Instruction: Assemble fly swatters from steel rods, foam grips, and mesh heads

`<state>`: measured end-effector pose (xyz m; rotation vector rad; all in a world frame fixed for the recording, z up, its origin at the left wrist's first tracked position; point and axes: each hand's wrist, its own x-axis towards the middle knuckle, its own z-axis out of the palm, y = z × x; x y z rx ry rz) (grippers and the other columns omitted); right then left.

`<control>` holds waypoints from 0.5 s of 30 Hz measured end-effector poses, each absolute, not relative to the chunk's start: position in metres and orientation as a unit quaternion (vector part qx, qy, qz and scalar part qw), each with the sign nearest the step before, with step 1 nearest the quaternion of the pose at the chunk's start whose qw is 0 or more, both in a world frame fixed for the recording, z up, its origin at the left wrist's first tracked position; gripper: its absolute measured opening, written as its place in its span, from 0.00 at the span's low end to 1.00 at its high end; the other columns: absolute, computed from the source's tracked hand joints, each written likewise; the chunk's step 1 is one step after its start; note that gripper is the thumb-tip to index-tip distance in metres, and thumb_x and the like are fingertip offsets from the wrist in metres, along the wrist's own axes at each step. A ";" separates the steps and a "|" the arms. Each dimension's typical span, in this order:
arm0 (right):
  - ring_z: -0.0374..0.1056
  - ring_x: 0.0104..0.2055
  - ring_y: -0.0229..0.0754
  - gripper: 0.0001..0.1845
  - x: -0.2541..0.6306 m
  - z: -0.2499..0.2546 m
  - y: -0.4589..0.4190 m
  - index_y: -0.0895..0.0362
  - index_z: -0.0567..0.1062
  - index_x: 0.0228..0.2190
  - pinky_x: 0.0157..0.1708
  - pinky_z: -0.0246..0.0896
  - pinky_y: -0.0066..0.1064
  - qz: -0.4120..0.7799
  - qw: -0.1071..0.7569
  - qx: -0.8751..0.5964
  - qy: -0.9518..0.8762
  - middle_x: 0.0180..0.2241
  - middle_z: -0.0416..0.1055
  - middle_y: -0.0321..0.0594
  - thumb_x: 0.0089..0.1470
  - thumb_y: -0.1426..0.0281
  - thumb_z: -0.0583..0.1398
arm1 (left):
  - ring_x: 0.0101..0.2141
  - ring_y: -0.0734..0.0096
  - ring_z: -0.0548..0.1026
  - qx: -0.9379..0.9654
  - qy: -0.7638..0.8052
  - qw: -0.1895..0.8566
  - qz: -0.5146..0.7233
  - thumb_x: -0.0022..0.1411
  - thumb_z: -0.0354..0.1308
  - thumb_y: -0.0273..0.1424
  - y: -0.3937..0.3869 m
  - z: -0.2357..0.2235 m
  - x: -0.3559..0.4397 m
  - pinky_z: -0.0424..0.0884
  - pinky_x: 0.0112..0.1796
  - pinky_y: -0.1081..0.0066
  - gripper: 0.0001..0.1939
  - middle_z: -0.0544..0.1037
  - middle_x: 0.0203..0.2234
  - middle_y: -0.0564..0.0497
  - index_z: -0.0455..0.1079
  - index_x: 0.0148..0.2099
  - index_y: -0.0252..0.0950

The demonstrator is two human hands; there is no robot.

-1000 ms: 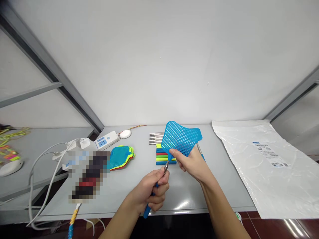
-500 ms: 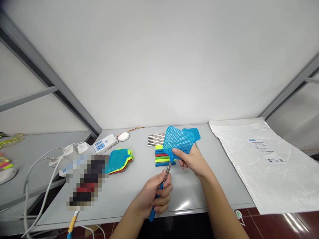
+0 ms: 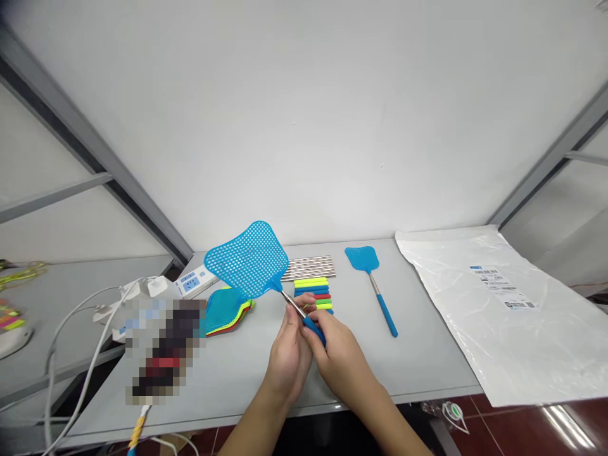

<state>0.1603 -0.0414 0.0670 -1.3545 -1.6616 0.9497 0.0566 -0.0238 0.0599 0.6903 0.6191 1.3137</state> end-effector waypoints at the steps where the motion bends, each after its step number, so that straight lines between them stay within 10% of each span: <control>1: 0.69 0.41 0.43 0.11 0.159 0.067 -0.042 0.53 0.70 0.41 0.40 0.63 0.33 0.361 0.387 -0.532 -0.661 0.40 0.73 0.40 0.62 0.64 0.51 | 0.52 0.64 0.66 0.324 0.281 0.685 0.589 0.69 0.44 0.43 -0.024 0.061 0.055 0.60 0.53 0.66 0.18 0.70 0.47 0.47 0.69 0.48 0.39; 15: 0.72 0.37 0.42 0.11 0.147 0.057 -0.051 0.50 0.72 0.40 0.34 0.63 0.30 0.210 0.350 -0.544 -0.733 0.38 0.76 0.37 0.63 0.66 0.50 | 0.42 0.67 0.72 0.347 0.312 0.509 0.723 0.68 0.48 0.41 -0.010 0.077 0.018 0.64 0.51 0.62 0.17 0.75 0.32 0.49 0.62 0.29 0.36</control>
